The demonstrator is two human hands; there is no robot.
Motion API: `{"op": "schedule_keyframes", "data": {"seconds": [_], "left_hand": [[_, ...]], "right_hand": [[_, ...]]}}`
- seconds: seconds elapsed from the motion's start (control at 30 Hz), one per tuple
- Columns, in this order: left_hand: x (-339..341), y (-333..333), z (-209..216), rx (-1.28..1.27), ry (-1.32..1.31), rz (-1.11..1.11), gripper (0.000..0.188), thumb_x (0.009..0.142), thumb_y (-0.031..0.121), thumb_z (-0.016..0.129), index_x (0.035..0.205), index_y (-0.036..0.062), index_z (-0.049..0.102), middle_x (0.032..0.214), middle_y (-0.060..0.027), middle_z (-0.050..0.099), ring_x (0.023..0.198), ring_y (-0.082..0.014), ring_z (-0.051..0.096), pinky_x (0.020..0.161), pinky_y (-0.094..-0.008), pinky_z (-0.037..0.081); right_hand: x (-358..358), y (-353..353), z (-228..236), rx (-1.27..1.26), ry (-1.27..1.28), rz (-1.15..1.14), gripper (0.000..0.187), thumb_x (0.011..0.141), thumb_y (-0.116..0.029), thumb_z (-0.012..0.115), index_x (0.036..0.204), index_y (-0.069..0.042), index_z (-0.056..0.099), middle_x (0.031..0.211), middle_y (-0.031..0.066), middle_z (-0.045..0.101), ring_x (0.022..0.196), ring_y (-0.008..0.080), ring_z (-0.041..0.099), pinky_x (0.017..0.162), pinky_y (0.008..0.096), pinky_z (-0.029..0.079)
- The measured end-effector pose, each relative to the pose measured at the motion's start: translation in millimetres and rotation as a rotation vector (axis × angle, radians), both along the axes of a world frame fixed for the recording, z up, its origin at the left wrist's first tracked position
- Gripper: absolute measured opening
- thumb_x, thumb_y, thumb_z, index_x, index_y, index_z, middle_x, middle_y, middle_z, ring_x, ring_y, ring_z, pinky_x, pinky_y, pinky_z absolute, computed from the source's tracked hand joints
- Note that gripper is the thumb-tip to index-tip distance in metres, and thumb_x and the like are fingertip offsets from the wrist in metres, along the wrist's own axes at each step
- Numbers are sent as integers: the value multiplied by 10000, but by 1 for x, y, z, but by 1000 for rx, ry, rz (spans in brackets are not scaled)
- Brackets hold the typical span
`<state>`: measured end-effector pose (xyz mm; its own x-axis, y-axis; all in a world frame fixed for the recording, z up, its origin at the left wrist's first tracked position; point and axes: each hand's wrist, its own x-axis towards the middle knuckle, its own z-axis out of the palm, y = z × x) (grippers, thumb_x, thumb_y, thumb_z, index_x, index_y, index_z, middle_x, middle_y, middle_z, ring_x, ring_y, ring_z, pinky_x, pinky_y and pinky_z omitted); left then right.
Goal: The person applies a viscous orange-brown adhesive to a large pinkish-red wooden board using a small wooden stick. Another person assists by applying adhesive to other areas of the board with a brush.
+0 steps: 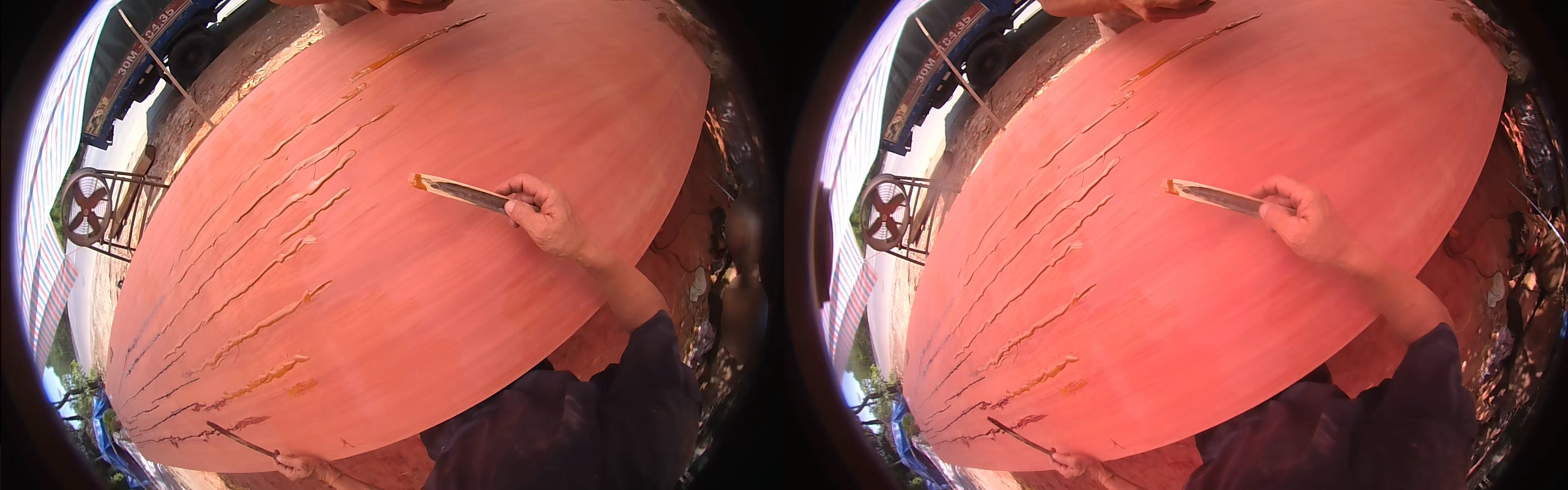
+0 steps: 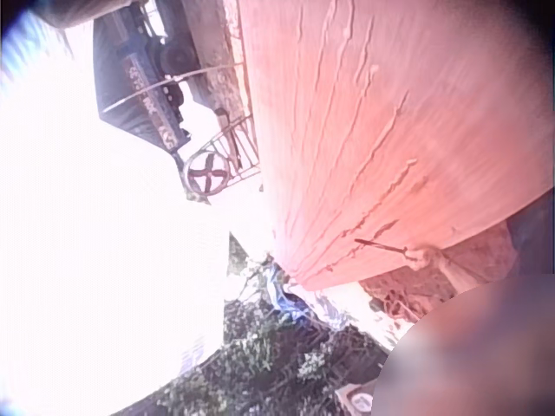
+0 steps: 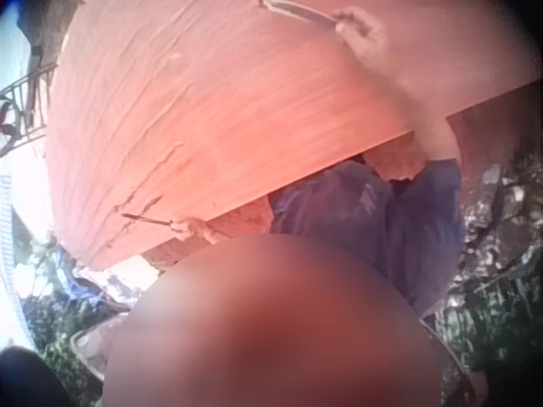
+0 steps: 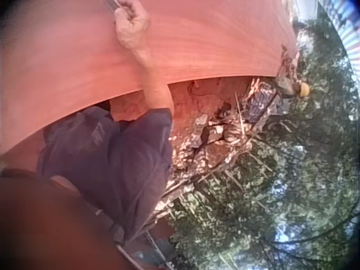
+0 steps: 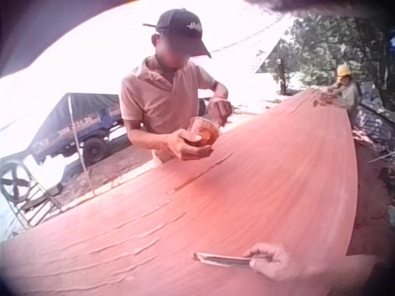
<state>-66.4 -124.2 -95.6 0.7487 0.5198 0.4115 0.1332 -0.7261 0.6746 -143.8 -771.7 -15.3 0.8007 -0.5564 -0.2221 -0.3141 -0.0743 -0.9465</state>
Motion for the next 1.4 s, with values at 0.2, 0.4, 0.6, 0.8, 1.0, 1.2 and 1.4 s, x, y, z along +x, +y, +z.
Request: {"op": "schedule_keyframes", "data": {"seconds": [0.2,0.4,0.6,0.8,1.0,1.2,1.4], "left_hand": [[4,-5,-4,-111,-51,5,449,1025,306,465,1195,-78,624,990,-103,615,811,-188,528,723,-302,441],[4,-4,-11,379,-85,-39,306,1008,249,517,1037,-35,629,860,-123,617,711,-258,564,625,-352,469],[2,-8,-3,729,-133,-73,224,991,192,570,879,8,633,730,-143,618,611,-328,599,527,-402,497],[6,-18,1,694,-158,-80,254,987,219,597,811,36,618,687,-140,598,574,-333,593,484,-416,483],[0,-10,-2,-55,-41,58,419,1030,271,466,1174,-93,614,1099,-161,631,970,-229,577,848,-336,468],[-1,-15,0,-107,-23,7,407,1045,266,441,1194,-87,580,1088,-155,613,958,-211,576,807,-312,489],[3,-27,10,-166,58,98,426,1049,279,428,1193,-88,590,1090,-150,619,948,-209,579,800,-312,485]], "right_hand": [[32,-9,7,-219,14,16,231,936,-100,524,1121,4,616,676,-39,540,643,39,468,601,241,380],[76,-36,-5,-322,62,-118,276,901,-149,515,1078,-3,668,721,49,621,636,108,541,581,312,443],[119,-65,-3,-472,-12,-123,292,873,-158,521,1035,-10,715,664,38,604,572,115,561,545,300,458],[160,-87,11,-452,89,-118,281,881,-167,545,1041,-12,717,655,-18,570,549,60,487,484,266,393],[160,-57,4,-515,-8,-56,281,875,-189,550,1034,-26,714,648,9,590,571,88,538,553,290,441],[139,-27,-5,-395,-37,61,245,876,-164,566,1002,-20,719,669,-8,590,616,63,505,572,275,417],[132,-25,-6,-392,-9,64,235,875,-141,568,994,-12,724,685,-6,606,619,63,506,565,266,414]]}}
